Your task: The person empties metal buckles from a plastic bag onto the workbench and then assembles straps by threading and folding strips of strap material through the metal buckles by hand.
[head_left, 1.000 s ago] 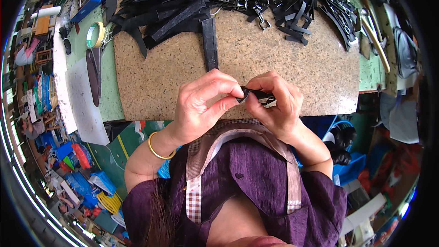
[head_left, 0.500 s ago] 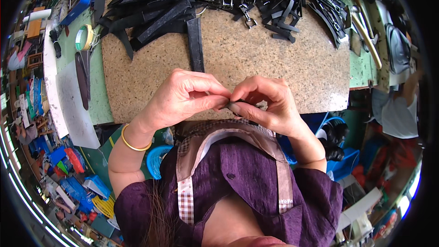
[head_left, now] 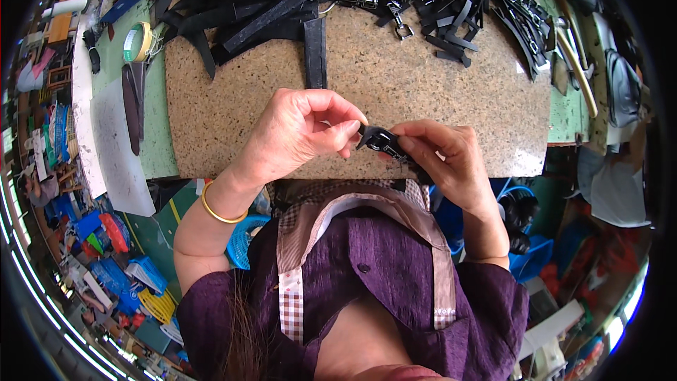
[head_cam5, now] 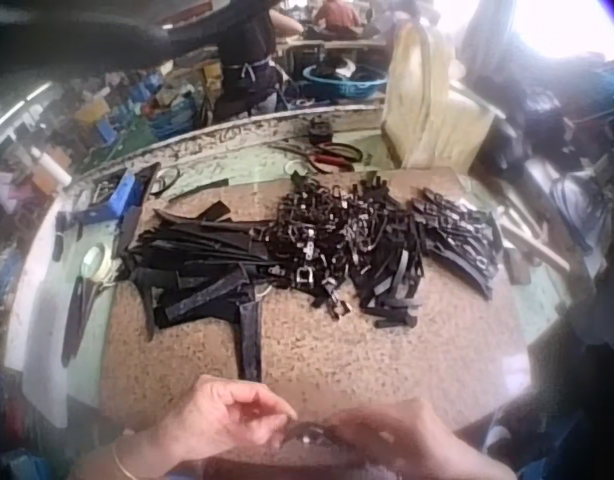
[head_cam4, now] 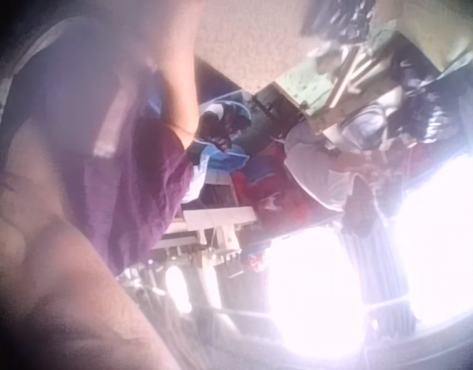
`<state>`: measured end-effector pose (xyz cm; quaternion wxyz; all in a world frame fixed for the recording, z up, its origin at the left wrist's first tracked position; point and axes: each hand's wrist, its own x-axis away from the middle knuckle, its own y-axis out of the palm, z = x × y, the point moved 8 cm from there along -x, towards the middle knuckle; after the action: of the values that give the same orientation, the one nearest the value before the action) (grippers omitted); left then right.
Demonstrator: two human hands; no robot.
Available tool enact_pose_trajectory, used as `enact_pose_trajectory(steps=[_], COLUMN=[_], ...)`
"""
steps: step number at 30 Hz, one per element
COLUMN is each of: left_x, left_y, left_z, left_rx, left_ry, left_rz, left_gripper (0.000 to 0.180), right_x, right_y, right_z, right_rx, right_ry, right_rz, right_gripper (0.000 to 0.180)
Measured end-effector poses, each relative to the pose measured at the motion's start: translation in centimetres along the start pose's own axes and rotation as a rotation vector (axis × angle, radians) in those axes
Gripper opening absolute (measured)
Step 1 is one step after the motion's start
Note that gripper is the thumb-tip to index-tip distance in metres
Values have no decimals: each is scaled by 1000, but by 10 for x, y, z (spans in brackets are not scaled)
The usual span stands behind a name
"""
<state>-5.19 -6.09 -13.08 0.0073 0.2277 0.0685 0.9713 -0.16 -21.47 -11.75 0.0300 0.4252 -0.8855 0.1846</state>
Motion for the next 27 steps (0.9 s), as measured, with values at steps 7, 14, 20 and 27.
enact_pose_trajectory(steps=[7, 14, 20, 27], left_x=[2, 4, 0, 2], left_y=[14, 20, -1, 19], left_z=[-8, 10, 6, -13], left_rx=[87, -96, 343, 913], left_ry=[-86, 261, 200, -9], left_rz=[-162, -70, 60, -172], left_gripper=[17, 14, 11, 13], right_x=[-6, -8, 11, 11], right_y=[11, 5, -14, -10], right_z=[-41, -30, 37, 18], right_rx=[155, 8, -479, -1159], right_ry=[-388, -186, 134, -83], right_rz=[-87, 93, 192, -41], right_gripper=[22, 32, 30, 20])
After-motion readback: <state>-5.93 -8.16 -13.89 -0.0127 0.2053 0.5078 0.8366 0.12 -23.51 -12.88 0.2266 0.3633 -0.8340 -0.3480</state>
